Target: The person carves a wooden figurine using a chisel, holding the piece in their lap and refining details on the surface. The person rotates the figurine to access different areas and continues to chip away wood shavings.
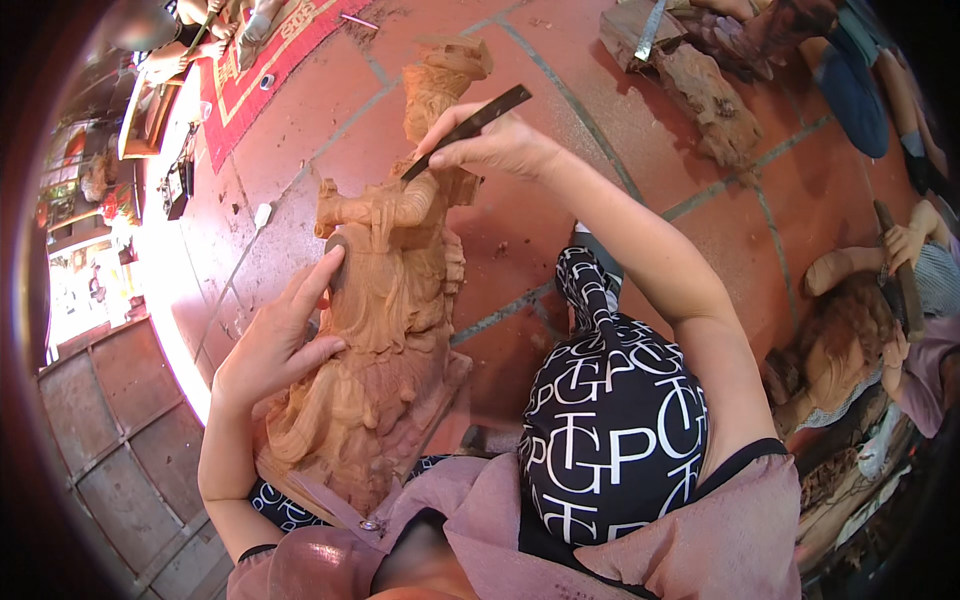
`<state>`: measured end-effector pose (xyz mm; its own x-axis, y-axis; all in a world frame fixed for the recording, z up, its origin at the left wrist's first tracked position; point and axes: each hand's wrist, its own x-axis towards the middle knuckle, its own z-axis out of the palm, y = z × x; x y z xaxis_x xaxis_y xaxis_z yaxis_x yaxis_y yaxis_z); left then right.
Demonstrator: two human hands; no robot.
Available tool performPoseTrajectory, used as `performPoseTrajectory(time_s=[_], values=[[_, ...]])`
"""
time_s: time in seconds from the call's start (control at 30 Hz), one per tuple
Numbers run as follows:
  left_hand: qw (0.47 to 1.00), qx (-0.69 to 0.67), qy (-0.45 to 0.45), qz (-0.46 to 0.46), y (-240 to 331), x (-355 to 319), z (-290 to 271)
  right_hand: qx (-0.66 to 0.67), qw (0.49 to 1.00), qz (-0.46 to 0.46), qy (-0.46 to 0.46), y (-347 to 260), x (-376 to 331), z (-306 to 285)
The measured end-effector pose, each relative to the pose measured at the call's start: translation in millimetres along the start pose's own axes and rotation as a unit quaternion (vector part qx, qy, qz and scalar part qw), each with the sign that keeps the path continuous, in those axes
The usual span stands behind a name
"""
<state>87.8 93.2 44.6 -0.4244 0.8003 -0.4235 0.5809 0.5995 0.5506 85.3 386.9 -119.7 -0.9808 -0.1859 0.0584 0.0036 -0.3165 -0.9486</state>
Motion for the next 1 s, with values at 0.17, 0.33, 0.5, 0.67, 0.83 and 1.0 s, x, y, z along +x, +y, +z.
performPoseTrajectory(time_s=[0.17,0.33,0.5,0.67,0.83,1.0], values=[[1.0,-0.011,-0.015,-0.025,4.6,-0.8,-3.1,-0.048,0.998,-0.038,0.005,-8.2,6.7,-14.5],[0.999,-0.008,-0.018,-0.03,6.1,0.4,-3.3,-0.036,0.999,-0.007,-0.017,-7.5,2.0,-3.4],[1.0,0.003,-0.006,-0.014,4.7,-1.0,-0.6,0.005,1.0,-0.013,-0.009,-13.0,6.2,-11.7],[1.0,0.003,-0.005,-0.022,6.9,0.5,-0.3,-0.008,1.0,0.003,-0.03,-8.2,6.7,-2.9],[0.999,0.001,-0.009,-0.031,8.5,-0.4,-0.9,0.001,1.0,0.001,-0.023,-15.7,8.0,-0.3],[1.0,0.004,0.001,-0.01,7.0,-0.1,-0.4,-0.029,0.999,-0.001,-0.037,-15.7,6.2,3.0]])
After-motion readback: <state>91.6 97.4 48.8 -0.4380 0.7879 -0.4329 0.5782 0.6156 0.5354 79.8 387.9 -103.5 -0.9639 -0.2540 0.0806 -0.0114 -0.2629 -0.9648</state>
